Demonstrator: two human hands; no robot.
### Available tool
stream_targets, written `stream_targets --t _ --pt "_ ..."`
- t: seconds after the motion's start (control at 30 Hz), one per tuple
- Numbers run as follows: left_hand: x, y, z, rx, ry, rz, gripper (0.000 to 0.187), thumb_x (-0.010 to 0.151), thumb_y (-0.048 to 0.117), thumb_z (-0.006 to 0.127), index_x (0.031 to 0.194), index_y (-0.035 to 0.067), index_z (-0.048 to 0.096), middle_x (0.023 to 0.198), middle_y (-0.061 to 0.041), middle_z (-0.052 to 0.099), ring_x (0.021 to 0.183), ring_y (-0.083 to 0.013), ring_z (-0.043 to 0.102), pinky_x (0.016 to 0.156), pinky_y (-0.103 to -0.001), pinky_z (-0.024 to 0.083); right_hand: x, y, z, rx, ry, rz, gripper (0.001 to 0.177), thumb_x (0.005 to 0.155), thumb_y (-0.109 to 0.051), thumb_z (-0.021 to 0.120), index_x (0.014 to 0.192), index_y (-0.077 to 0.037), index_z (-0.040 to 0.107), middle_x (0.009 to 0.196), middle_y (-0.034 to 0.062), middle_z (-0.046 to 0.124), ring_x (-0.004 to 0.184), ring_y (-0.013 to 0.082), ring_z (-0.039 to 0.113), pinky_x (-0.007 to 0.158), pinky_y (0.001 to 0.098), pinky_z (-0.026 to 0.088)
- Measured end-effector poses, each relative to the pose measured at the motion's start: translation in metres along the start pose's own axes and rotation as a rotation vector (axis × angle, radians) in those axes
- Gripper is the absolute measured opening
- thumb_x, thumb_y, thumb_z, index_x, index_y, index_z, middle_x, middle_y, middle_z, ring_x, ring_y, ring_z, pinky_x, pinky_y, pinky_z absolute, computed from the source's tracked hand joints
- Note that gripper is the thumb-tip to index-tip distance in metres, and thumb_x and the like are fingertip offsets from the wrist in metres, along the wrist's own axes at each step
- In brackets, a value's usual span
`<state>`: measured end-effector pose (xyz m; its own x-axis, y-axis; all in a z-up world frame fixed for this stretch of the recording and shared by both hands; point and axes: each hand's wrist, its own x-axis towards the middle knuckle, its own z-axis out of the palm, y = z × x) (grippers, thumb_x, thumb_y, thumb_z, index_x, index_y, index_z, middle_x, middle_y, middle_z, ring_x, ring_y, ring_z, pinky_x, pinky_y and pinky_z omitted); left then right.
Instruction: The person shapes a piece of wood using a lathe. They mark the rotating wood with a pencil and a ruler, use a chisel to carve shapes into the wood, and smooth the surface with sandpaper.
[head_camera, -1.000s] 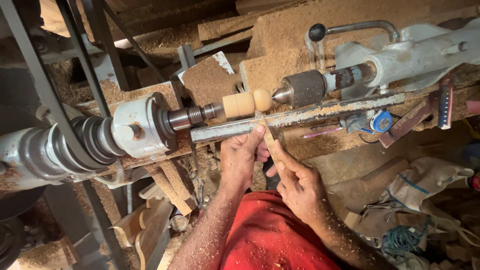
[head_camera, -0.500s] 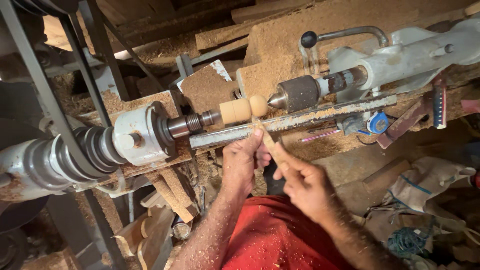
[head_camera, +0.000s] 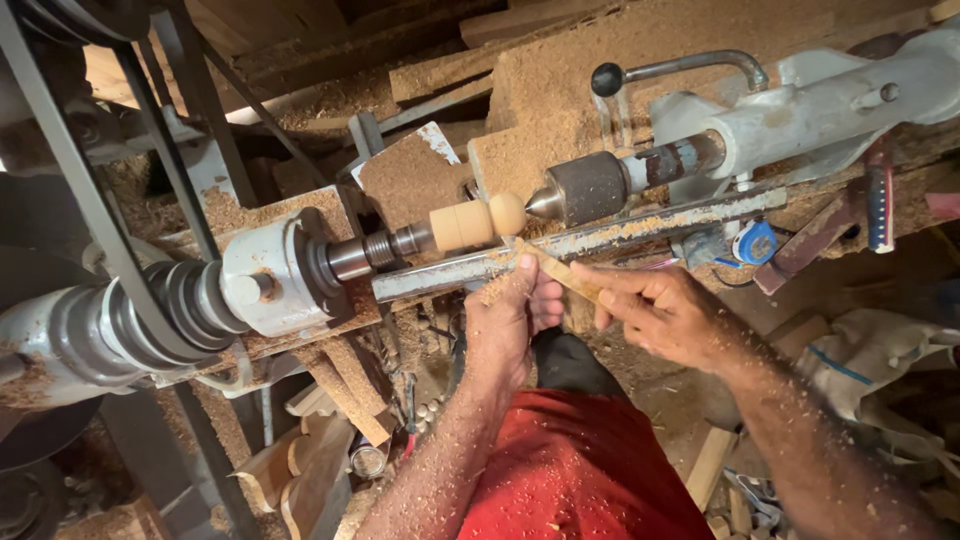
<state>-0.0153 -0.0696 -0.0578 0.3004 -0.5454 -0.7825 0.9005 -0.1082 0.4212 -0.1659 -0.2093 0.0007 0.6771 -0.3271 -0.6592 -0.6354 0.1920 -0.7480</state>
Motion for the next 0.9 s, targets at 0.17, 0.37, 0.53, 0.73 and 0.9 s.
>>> stream_targets --t 0.17,0.37,0.53,0.73,0.9 --pt "0.000 -0.004 0.004 -0.009 -0.010 0.015 0.033 0.097 0.030 0.069 0.096 -0.002 0.072 0.078 -0.009 0.074 0.061 -0.0149 0.068 0.057 -0.028 0.056 0.008 -0.008 -0.014 -0.005 -0.011 0.099 0.045 0.099 -0.014 0.057 0.142 -0.020 0.063 0.079 0.0026 0.070 0.049 0.0050 0.045 0.040 0.0224 0.037" --pt "0.003 -0.010 0.007 -0.022 -0.021 0.038 0.033 0.098 0.031 0.069 0.096 -0.002 0.072 0.078 -0.009 0.073 0.061 -0.0155 0.067 0.058 -0.029 0.057 0.010 -0.012 -0.026 -0.057 -0.041 0.098 0.044 0.099 -0.015 0.056 0.142 -0.021 0.063 0.080 0.0023 0.070 0.046 0.0053 0.045 0.038 0.0227 0.037" --pt "0.000 -0.004 -0.001 -0.014 -0.059 0.042 0.031 0.096 0.030 0.070 0.096 -0.001 0.073 0.079 -0.009 0.074 0.063 -0.0157 0.068 0.060 -0.029 0.058 0.005 0.011 -0.006 0.012 -0.035 -0.095 0.046 0.101 -0.012 0.054 0.146 -0.018 0.057 0.086 0.0018 0.072 0.048 0.0041 0.047 0.039 0.0209 0.043" --pt "-0.005 0.017 -0.032 0.189 -0.050 0.116 0.030 0.093 0.030 0.072 0.087 0.001 0.075 0.075 -0.007 0.073 0.062 -0.0140 0.067 0.058 -0.029 0.056 -0.028 0.024 0.099 0.248 0.157 -0.227 0.053 0.104 -0.011 0.051 0.156 -0.014 0.043 0.097 0.0027 0.065 0.059 0.0031 0.045 0.050 0.0179 0.043" --pt "-0.005 0.023 -0.038 0.214 -0.055 0.118 0.030 0.094 0.032 0.072 0.086 0.003 0.074 0.074 -0.004 0.072 0.061 -0.0122 0.065 0.058 -0.028 0.054 -0.023 0.010 0.136 0.446 0.286 -0.151 0.050 0.106 -0.012 0.048 0.156 -0.013 0.046 0.094 0.0033 0.059 0.058 0.0046 0.043 0.049 0.0194 0.039"
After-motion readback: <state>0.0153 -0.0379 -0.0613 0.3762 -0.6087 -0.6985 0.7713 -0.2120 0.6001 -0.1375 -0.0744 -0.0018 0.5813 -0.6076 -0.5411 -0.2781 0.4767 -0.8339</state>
